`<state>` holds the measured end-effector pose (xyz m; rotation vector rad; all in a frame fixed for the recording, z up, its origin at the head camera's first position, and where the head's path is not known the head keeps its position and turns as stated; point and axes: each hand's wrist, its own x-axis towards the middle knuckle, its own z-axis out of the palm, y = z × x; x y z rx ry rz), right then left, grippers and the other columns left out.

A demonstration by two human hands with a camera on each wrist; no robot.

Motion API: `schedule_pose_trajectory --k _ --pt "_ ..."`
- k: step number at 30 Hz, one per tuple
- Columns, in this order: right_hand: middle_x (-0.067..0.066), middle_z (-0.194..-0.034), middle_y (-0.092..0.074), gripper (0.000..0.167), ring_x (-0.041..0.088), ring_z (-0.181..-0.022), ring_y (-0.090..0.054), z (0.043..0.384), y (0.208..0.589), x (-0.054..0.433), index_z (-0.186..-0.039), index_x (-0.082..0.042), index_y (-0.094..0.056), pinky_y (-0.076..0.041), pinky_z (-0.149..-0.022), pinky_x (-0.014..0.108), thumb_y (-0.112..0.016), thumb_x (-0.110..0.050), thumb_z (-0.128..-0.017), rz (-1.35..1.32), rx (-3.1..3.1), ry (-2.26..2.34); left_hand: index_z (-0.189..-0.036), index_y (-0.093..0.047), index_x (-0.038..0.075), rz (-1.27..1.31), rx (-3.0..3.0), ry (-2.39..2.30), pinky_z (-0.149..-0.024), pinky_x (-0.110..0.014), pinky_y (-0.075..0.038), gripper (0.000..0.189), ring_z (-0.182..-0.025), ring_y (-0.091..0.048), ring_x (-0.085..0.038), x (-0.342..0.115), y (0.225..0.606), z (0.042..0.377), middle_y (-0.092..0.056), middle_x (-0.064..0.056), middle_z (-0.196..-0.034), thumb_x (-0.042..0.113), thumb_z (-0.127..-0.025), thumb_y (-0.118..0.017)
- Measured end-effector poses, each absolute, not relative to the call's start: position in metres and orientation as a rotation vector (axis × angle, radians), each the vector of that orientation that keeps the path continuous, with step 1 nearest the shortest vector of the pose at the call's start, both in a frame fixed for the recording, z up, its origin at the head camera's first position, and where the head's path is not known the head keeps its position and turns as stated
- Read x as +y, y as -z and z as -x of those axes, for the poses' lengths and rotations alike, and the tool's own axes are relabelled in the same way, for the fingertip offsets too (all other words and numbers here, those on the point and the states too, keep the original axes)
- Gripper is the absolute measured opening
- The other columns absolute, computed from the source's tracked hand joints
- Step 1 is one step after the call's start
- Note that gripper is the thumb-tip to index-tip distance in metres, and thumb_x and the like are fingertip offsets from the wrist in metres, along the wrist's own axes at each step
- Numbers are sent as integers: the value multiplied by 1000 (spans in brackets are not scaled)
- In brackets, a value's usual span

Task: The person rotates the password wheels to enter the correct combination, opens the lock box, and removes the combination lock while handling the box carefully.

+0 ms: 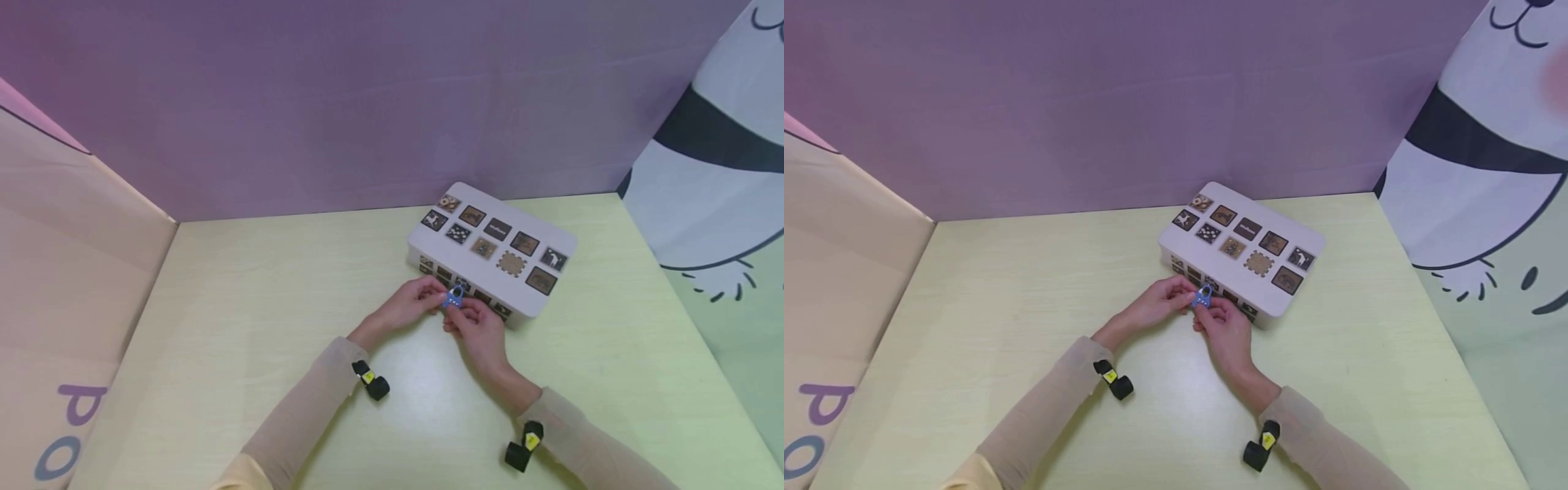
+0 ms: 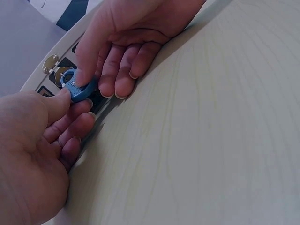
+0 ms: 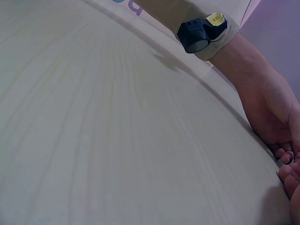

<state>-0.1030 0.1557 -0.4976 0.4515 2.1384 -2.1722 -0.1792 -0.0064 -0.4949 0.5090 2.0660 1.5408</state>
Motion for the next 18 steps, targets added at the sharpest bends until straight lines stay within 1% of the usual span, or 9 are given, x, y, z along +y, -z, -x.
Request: schedule_pose_trajectory --k 10,18 --pt "13 -90 -72 21 13 -72 -70 102 497 157 -116 6 -63 -62 -74 26 -67 -6 -99 -447 2165 2146 -117 -65 5 -499 2046 -1547 -86 -27 -57 17 -92 -64 -14 -6 494 179 -69 -8 -106 15 -105 -58" --pt "14 -92 -72 21 12 -72 -70 102 499 157 -115 6 -63 -62 -74 26 -67 -6 -99 -442 2163 2141 -117 -65 5 -484 2045 -1543 -87 -27 -57 17 -93 -64 -15 -7 494 179 -69 -7 -107 15 -105 -59"
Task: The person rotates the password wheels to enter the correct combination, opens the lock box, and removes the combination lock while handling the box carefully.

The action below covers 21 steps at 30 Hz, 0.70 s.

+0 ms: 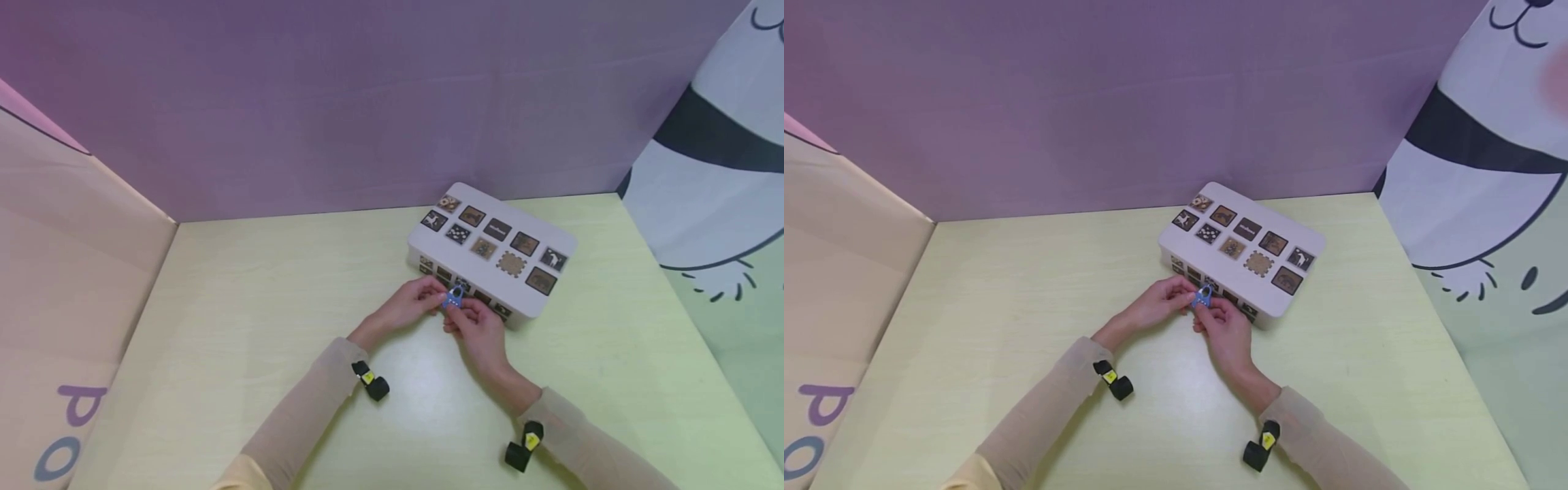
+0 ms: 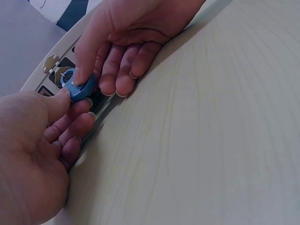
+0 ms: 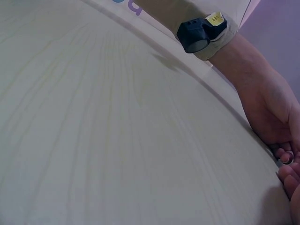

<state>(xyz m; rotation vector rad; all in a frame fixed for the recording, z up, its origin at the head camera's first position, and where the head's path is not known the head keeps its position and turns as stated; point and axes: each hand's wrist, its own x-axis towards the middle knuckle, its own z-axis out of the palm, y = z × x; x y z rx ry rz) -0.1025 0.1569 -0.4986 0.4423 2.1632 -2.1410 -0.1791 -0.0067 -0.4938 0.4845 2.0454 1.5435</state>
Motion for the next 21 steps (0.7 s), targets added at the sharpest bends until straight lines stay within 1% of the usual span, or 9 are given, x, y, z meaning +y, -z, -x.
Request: schedule_pose_trajectory --k 11,21 --pt "15 -93 -72 22 13 -73 -70 102 500 157 -116 6 -63 -62 -74 26 -67 -9 -100 -442 2173 2123 -117 -65 5 -495 2050 -1541 -87 -28 -57 17 -93 -64 -16 -7 493 179 -69 -8 -106 16 -105 -58" --pt "16 -96 -71 26 12 -74 -70 102 498 157 -120 6 -62 -62 -74 25 -69 -8 -99 -474 2154 2122 -117 -65 5 -492 2042 -1554 -87 -28 -58 16 -94 -65 -15 -7 494 179 -69 -7 -107 14 -105 -58"
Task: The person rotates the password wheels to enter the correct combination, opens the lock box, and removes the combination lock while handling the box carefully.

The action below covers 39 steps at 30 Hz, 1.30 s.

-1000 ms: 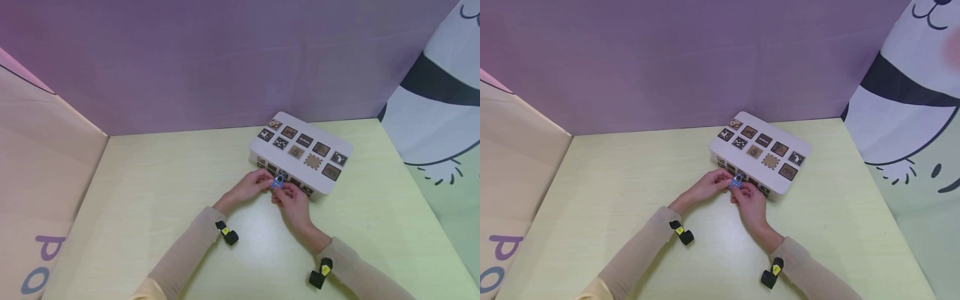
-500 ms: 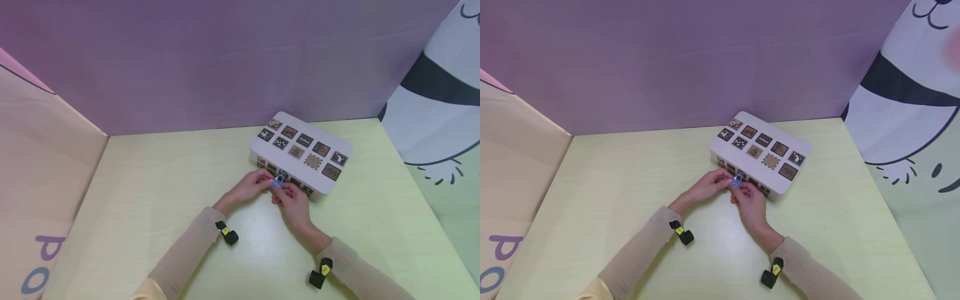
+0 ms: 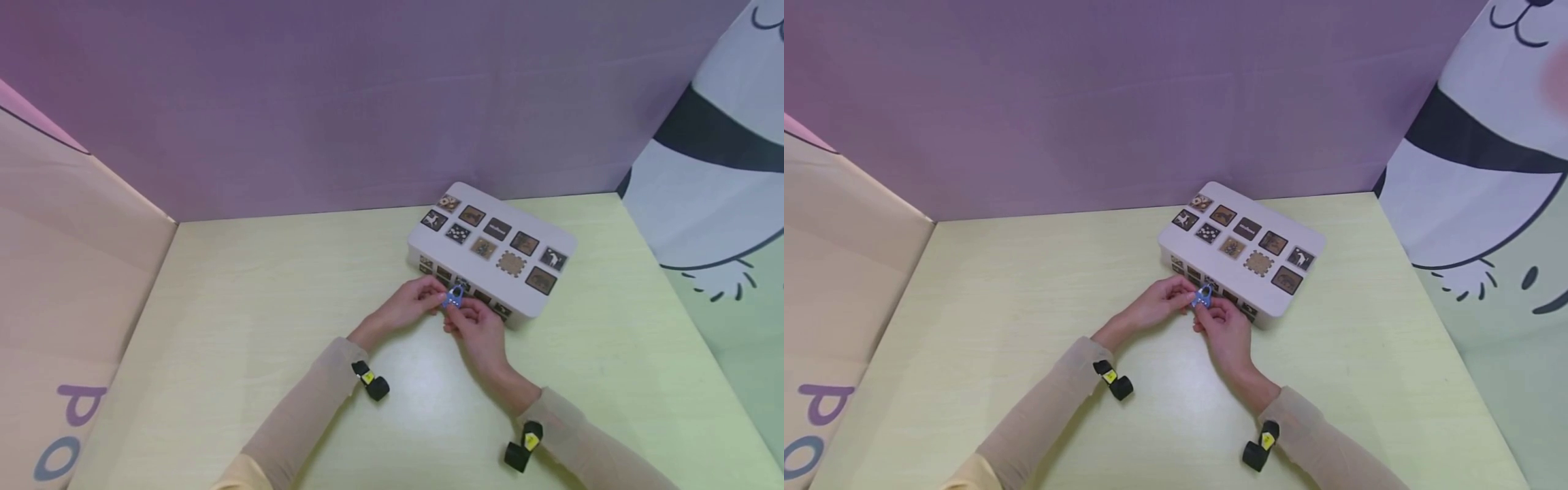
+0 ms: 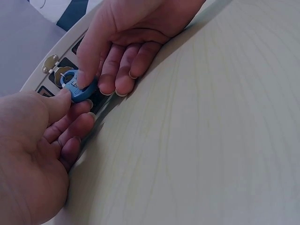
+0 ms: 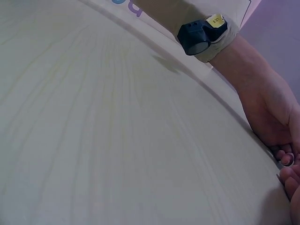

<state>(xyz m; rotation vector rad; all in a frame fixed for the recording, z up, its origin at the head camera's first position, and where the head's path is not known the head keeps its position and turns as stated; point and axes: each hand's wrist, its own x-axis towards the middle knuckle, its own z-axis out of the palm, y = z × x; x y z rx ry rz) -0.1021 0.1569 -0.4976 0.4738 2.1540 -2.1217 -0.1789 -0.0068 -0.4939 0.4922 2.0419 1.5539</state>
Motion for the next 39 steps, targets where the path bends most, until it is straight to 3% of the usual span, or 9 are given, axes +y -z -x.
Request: schedule_pose_trajectory --k 26,39 --pt "16 -93 -72 21 13 -72 -70 103 499 157 -115 7 -63 -63 -73 27 -67 -7 -100 -454 2157 2137 -117 -65 5 -513 2055 -1549 -86 -28 -58 17 -94 -66 -15 -7 495 180 -70 -6 -106 15 -105 -59" --pt "17 -98 -71 29 12 -75 -71 102 499 157 -122 6 -61 -62 -76 25 -69 -10 -99 -461 2149 2122 -117 -64 3 -512 2033 -1566 -87 -27 -58 17 -95 -66 -15 -6 497 180 -69 -9 -107 13 -105 -58"
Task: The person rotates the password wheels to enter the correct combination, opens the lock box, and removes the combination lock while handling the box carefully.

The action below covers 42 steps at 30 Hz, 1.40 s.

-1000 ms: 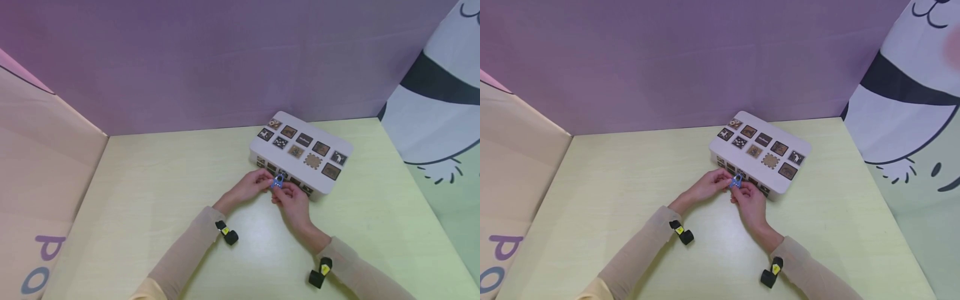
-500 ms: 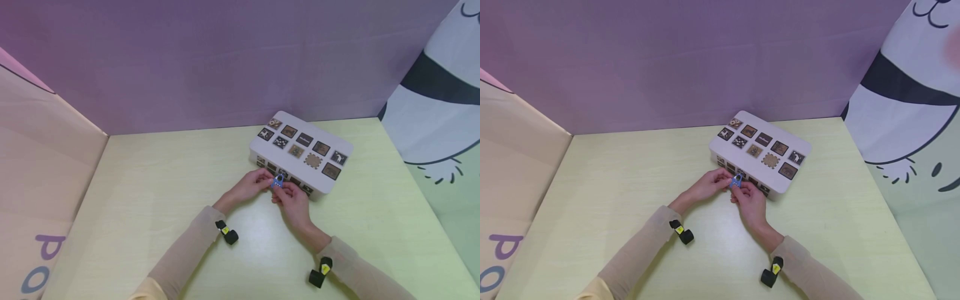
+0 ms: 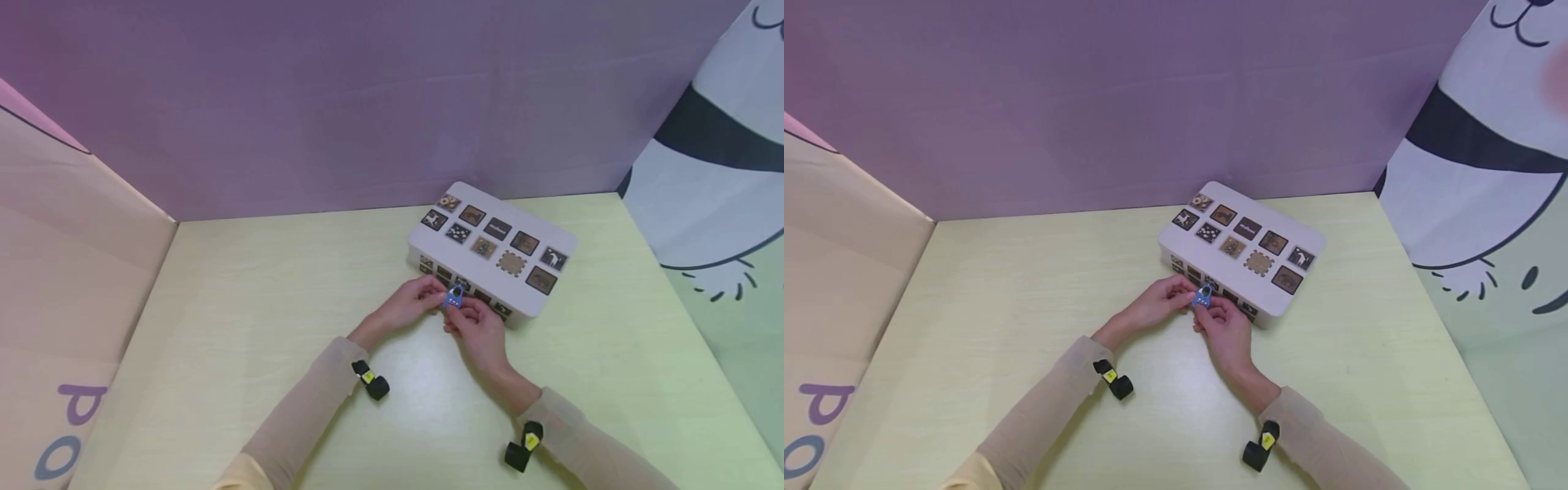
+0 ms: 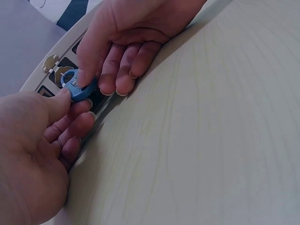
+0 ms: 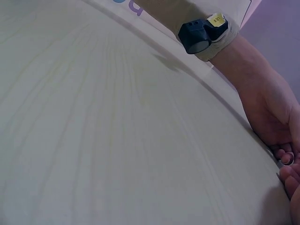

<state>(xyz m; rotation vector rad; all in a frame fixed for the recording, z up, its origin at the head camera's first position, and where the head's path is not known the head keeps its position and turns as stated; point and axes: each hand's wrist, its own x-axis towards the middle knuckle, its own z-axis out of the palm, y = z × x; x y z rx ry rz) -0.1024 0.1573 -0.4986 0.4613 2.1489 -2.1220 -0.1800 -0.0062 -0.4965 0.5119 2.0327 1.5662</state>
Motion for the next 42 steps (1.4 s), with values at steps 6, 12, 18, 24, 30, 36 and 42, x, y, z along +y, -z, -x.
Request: schedule_pose_trajectory --k 6,12,18,24,30,36,42 --pt "19 -98 -71 27 13 -75 -70 103 499 157 -121 6 -61 -62 -76 26 -68 -9 -99 -458 2144 2136 -118 -64 5 -504 2040 -1554 -87 -27 -58 17 -95 -65 -16 -7 496 180 -69 -8 -108 15 -105 -58" --pt "19 -97 -70 23 13 -75 -70 103 500 157 -118 7 -62 -63 -75 27 -67 -6 -100 -461 2137 2153 -118 -65 5 -504 2059 -1538 -86 -28 -58 17 -94 -65 -16 -6 497 180 -69 -8 -107 15 -105 -58" --pt "18 -97 -71 23 12 -74 -70 103 500 157 -118 7 -62 -62 -75 26 -66 -7 -101 -454 2140 2151 -118 -65 5 -509 2069 -1533 -86 -27 -58 17 -92 -65 -16 -6 497 180 -69 -7 -105 15 -105 -58" --pt "19 -97 -71 22 12 -74 -70 103 500 157 -117 7 -62 -62 -75 26 -65 -7 -101 -455 2136 2152 -118 -65 6 -508 2066 -1528 -86 -27 -58 17 -92 -65 -16 -7 495 180 -69 -7 -105 15 -105 -58" --pt "17 -94 -71 20 13 -73 -70 103 500 157 -116 7 -62 -63 -74 26 -65 -6 -100 -460 2129 2166 -118 -65 6 -504 2062 -1532 -86 -28 -58 17 -92 -65 -16 -7 494 180 -69 -7 -106 16 -105 -58" --pt "18 -95 -71 23 12 -73 -70 104 500 157 -117 7 -62 -62 -74 25 -66 -9 -101 -456 2137 2146 -118 -64 5 -494 2054 -1540 -87 -28 -58 18 -93 -65 -15 -6 494 179 -69 -8 -107 16 -106 -58" --pt "21 -97 -71 25 12 -73 -70 103 501 157 -119 7 -62 -62 -75 25 -66 -10 -101 -451 2138 2146 -119 -65 5 -502 2043 -1555 -89 -28 -57 20 -97 -65 -15 -8 495 180 -70 -7 -108 19 -105 -59"
